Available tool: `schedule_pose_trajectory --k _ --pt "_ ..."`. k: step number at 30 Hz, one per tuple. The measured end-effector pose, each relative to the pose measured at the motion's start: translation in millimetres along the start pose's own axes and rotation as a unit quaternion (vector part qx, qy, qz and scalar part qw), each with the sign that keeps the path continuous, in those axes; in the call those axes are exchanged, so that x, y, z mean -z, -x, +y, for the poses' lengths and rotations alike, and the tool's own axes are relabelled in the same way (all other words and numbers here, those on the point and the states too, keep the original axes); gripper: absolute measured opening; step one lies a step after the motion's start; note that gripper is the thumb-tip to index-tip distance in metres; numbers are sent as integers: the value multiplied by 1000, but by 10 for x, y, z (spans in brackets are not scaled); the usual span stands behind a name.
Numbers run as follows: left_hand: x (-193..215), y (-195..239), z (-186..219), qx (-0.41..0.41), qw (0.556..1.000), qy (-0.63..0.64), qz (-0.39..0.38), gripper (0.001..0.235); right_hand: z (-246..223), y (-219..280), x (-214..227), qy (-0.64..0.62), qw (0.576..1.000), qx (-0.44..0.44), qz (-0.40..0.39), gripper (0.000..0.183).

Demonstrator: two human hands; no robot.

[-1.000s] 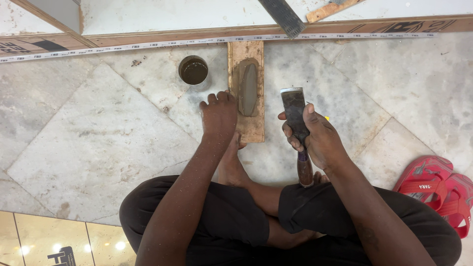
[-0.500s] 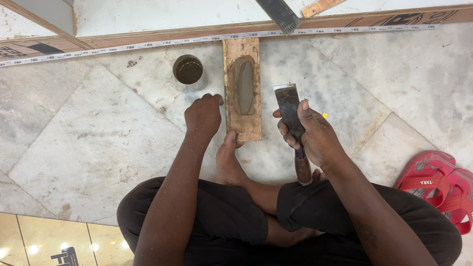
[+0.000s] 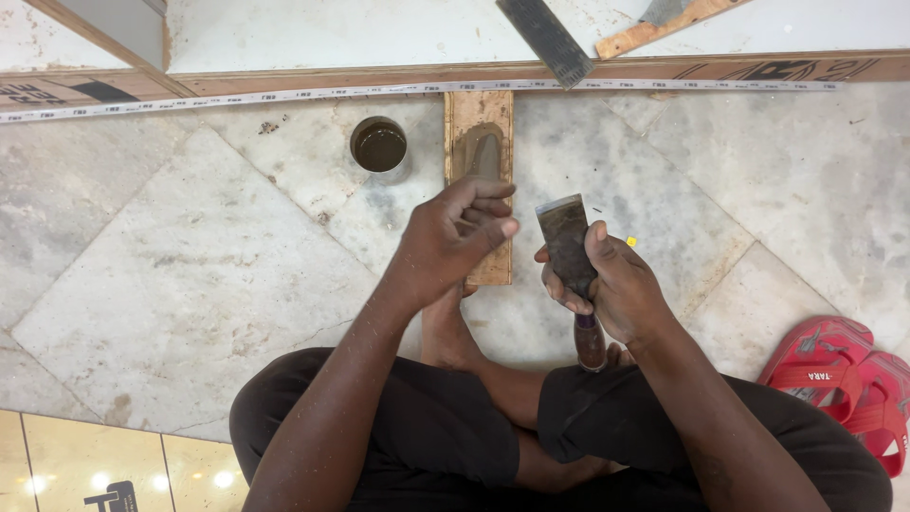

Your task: The person sits on the floor and sharpens a chisel on a wooden sharpening stone. They repeatedly rub the chisel blade against the stone and occasionally dip their fingers into a nearby metal cup to apply water to the stone surface.

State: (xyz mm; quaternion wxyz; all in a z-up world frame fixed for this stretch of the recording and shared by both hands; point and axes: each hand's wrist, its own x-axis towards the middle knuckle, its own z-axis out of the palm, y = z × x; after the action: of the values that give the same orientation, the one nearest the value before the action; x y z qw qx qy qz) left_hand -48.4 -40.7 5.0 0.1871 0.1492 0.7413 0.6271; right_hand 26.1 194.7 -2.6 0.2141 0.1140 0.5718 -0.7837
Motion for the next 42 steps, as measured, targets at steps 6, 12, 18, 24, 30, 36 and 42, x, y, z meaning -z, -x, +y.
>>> schedule_pose_trajectory --k 6,12,18,24,30,36,42 --pt "-21 103 225 -99 991 -42 74 51 -7 12 -97 47 999 1 27 81" --pt "-254 227 213 -226 917 -290 153 57 -30 21 -138 37 998 5 49 82" --pt "-412 233 101 -244 894 -354 124 69 -40 46 -174 61 997 18 46 76" --pt "-462 237 28 -239 891 -368 116 69 7 55 -204 78 996 23 31 66" --pt "-516 240 -2 -231 900 -354 103 70 9 53 -266 138 988 22 62 63" --pt "-555 269 -7 -237 901 -352 93 71 23 54 -279 180 980 39 71 66" --pt "-537 264 79 -262 880 -389 82 78 58 19 -145 167 983 52 48 72"
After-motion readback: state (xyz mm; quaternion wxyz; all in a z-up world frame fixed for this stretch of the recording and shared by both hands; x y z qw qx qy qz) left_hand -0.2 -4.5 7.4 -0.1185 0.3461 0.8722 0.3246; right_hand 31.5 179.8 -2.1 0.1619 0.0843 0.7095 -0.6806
